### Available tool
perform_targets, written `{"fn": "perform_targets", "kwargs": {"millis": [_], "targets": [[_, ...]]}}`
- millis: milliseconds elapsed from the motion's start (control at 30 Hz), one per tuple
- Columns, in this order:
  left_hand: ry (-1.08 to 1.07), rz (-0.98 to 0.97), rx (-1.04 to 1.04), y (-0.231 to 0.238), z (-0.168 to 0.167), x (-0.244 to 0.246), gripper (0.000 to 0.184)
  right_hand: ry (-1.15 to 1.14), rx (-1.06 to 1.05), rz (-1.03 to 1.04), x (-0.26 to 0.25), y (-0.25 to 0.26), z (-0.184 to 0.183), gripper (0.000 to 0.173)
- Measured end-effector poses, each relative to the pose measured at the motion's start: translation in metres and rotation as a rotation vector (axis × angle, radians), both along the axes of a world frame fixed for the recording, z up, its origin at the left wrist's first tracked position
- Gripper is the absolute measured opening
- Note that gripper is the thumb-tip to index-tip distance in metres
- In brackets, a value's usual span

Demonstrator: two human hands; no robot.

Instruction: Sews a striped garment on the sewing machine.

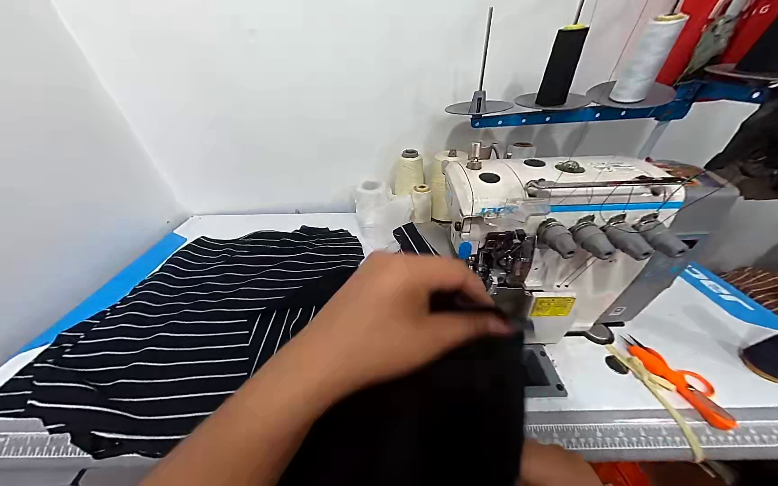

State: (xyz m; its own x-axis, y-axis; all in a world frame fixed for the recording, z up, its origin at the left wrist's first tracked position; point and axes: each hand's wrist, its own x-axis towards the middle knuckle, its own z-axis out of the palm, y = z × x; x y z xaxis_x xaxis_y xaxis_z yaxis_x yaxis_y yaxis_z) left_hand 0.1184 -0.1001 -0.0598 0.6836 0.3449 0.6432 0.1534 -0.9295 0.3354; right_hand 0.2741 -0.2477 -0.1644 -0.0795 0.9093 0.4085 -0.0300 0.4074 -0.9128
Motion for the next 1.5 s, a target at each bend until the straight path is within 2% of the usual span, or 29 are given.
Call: {"fn": "perform_targets", "kwargs": {"millis": [100, 167, 267, 333, 567, 667, 833, 900, 967, 1033, 1067, 1133, 1267, 1500], "targets": [[0.232, 0.055, -0.146, 0.060, -0.017, 0.040, 0.023, -0.054, -0.094, -0.224, -0.003, 0.042, -0.027, 0.006], [0.319, 0.059, -0.225, 0.085, -0.036, 0.053, 0.023, -0.179, -0.110, -0.373, 0.003, 0.058, -0.051, 0.015], [0.307, 0.051, -0.252, 0.092, -0.044, 0.051, 0.021, -0.327, 0.003, -0.564, 0.012, 0.065, -0.066, 0.031], [0.335, 0.053, -0.280, 0.091, -0.041, 0.047, 0.019, -0.349, 0.060, -0.626, 0.013, 0.069, -0.066, 0.033], [0.462, 0.140, -0.328, 0.075, -0.030, 0.038, 0.014, -0.208, 0.073, -0.427, 0.007, 0.049, -0.055, 0.022], [0.477, 0.169, -0.318, 0.070, -0.029, 0.036, 0.012, -0.170, 0.062, -0.403, 0.005, 0.045, -0.058, 0.020], [0.367, 0.182, -0.336, 0.073, -0.037, 0.036, 0.011, -0.126, 0.052, -0.422, 0.006, 0.047, -0.060, 0.020], [0.286, 0.156, -0.164, 0.072, -0.050, 0.035, 0.015, -0.108, 0.056, -0.435, 0.006, 0.048, -0.061, 0.021], [0.254, 0.128, 0.154, 0.068, -0.061, 0.034, 0.008, -0.076, 0.039, -0.449, 0.006, 0.048, -0.061, 0.018], [0.255, 0.192, 0.401, 0.050, -0.067, 0.034, 0.019, 0.020, -0.003, -0.442, 0.004, 0.046, -0.060, 0.011], [0.267, 0.231, 0.443, 0.039, -0.071, 0.034, 0.020, 0.064, -0.027, -0.416, 0.004, 0.045, -0.060, 0.020], [0.299, 0.292, 0.393, 0.019, -0.084, 0.033, 0.025, 0.140, -0.012, -0.358, 0.005, 0.043, -0.062, 0.031], [0.250, 0.278, 0.226, 0.006, -0.100, 0.038, 0.036, 0.147, 0.126, -0.317, 0.017, 0.038, -0.069, 0.021], [0.259, 0.307, 0.189, 0.006, -0.099, 0.056, 0.040, 0.191, 0.156, -0.365, 0.029, 0.044, -0.067, 0.026]]}}
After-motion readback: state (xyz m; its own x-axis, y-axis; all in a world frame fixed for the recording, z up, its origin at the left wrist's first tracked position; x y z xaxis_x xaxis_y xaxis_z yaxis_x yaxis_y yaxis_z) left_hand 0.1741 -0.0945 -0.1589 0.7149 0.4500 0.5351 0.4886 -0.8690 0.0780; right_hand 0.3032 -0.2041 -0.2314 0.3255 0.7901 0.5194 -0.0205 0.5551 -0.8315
